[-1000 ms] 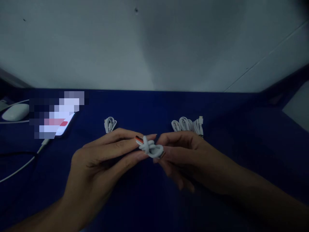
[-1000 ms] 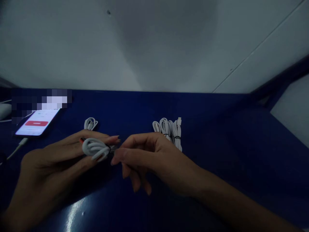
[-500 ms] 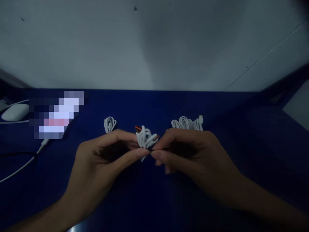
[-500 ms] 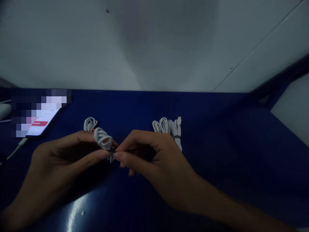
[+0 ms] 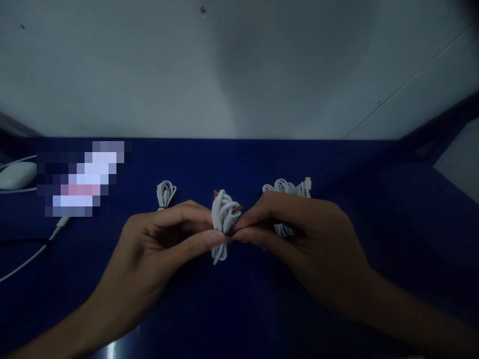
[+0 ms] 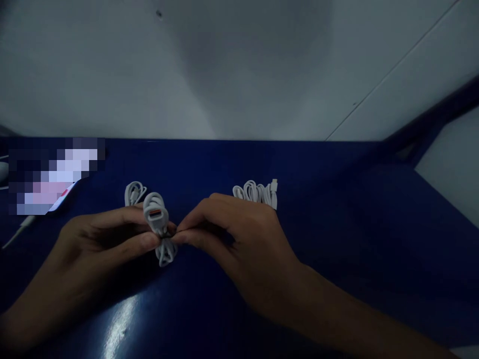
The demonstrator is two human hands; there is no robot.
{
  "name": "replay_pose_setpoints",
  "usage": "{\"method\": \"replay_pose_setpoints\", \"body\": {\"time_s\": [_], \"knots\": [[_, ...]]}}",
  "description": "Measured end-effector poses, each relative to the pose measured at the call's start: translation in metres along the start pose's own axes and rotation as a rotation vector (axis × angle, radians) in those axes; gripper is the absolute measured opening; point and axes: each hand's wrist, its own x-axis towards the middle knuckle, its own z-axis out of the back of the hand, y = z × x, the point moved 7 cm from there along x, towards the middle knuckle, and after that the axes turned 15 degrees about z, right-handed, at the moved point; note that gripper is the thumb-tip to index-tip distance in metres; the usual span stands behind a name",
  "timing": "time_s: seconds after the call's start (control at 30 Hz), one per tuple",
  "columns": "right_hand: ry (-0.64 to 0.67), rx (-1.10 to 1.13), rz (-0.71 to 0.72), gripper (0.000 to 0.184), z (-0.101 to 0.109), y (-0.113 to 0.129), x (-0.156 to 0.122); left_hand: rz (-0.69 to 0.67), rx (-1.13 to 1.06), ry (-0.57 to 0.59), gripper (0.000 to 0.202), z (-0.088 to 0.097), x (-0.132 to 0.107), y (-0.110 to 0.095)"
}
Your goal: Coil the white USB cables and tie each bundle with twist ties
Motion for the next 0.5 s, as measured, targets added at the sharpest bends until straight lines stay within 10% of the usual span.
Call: {"method": "replay_pose_setpoints", "body": {"time_s": [0.5], "knots": [[-0.081, -0.159, 0.110, 0.017, 0.006, 0.004, -0.003, 0.154, -0.099, 0.065, 0.018, -0.005, 0.005, 0.022]]}}
